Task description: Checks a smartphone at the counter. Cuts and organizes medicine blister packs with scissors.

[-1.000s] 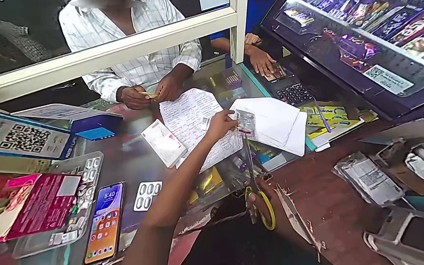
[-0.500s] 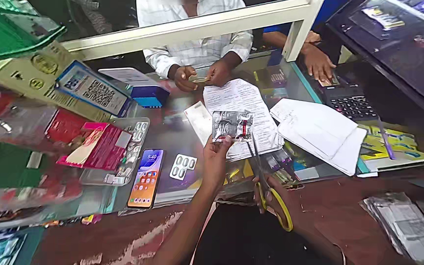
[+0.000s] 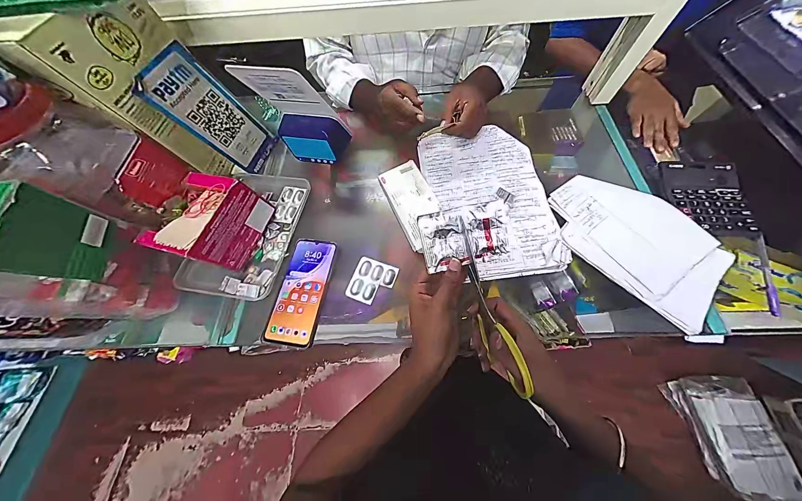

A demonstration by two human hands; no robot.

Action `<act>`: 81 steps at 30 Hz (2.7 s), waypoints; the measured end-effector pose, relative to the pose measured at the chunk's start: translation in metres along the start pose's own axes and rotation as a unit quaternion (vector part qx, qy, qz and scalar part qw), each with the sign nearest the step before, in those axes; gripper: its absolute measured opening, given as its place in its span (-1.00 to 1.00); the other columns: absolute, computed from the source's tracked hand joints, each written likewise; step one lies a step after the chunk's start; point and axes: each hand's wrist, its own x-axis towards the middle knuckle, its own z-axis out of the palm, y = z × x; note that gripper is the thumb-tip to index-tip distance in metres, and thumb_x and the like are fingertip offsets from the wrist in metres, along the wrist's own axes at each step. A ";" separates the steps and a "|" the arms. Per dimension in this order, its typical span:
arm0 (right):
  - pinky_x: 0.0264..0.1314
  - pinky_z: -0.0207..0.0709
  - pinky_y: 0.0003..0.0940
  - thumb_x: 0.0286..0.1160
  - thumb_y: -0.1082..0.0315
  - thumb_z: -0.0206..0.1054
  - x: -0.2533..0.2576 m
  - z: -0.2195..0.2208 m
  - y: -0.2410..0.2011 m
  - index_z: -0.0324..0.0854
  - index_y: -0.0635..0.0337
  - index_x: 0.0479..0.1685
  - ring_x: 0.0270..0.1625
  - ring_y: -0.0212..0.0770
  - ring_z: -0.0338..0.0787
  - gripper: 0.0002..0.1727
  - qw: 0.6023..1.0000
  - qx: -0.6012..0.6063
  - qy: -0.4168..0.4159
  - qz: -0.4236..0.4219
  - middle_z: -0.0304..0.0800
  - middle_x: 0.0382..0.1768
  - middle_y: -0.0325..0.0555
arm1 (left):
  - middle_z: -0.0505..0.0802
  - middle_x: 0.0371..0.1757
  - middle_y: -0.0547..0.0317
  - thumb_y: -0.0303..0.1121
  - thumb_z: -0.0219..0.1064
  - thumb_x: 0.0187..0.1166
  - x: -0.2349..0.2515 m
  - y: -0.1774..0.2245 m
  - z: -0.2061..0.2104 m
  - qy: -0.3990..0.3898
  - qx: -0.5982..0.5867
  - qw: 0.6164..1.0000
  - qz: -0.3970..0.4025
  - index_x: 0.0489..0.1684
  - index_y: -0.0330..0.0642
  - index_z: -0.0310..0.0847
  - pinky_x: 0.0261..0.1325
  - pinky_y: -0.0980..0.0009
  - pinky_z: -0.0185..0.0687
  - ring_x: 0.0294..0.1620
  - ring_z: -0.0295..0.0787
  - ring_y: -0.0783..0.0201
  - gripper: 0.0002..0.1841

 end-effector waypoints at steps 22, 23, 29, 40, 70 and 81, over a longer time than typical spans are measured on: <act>-0.55 0.52 -0.70 0.48 0.00 0.47 -0.002 0.009 -0.006 0.51 0.16 0.19 -0.55 -0.61 0.59 -0.50 0.999 -0.019 0.040 -0.013 0.65 -0.43 -0.45 | 0.89 -0.09 0.02 -0.64 0.14 0.69 -0.006 0.008 0.004 0.025 -0.053 0.997 -0.042 0.16 -0.36 0.47 0.23 0.26 0.82 -0.04 0.92 0.19 -0.82; -0.57 0.52 -0.69 0.48 0.02 0.48 -0.002 0.010 -0.006 0.52 0.16 0.18 -0.57 -0.61 0.59 -0.51 0.999 -0.017 0.045 -0.011 0.65 -0.44 -0.45 | 0.89 -0.08 0.00 -0.65 0.15 0.69 -0.006 0.008 0.004 0.026 -0.056 0.997 -0.044 0.16 -0.37 0.46 0.23 0.26 0.82 -0.03 0.93 0.17 -0.81; -0.57 0.52 -0.69 0.43 -0.03 0.50 -0.002 0.005 -0.002 0.54 0.14 0.18 -0.58 -0.61 0.59 -0.47 0.997 -0.045 0.064 -0.013 0.65 -0.48 -0.46 | 0.83 0.04 -0.02 -0.53 0.12 0.71 0.019 0.016 -0.018 -0.073 0.037 0.996 -0.019 0.27 -0.42 0.41 0.31 0.20 0.77 0.05 0.87 0.20 -0.74; -0.59 0.51 -0.68 0.42 -0.15 0.49 -0.004 0.001 0.001 0.58 0.10 0.17 -0.60 -0.60 0.59 -0.43 0.996 -0.072 0.060 -0.006 0.67 -0.49 -0.45 | 0.87 -0.42 0.23 -0.36 0.35 0.68 0.059 0.043 -0.026 -0.139 0.276 0.948 0.072 -0.13 -0.23 0.80 -0.32 0.52 0.69 -0.47 0.75 0.48 -0.85; -0.75 0.45 -0.61 0.45 0.03 0.47 0.012 -0.002 -0.005 0.58 0.12 0.05 -0.76 -0.52 0.53 -0.59 0.994 -0.040 0.087 0.051 0.60 -0.65 -0.41 | 0.88 -0.43 0.16 -0.34 0.34 0.69 0.069 0.029 -0.035 -0.171 0.288 0.942 -0.011 -0.25 -0.30 0.77 -0.22 0.39 0.78 -0.41 0.82 0.38 -0.80; -0.43 0.60 -0.12 0.26 0.05 0.64 0.007 -0.010 -0.014 0.59 0.35 0.26 -0.57 -0.17 0.65 -0.32 0.934 -0.340 0.107 0.013 0.69 -0.58 -0.10 | 0.92 -0.29 0.08 -0.37 0.26 0.74 0.071 0.039 -0.062 -0.098 0.240 0.966 0.011 -0.05 -0.38 0.74 -0.09 0.33 0.84 -0.30 0.89 0.30 -0.78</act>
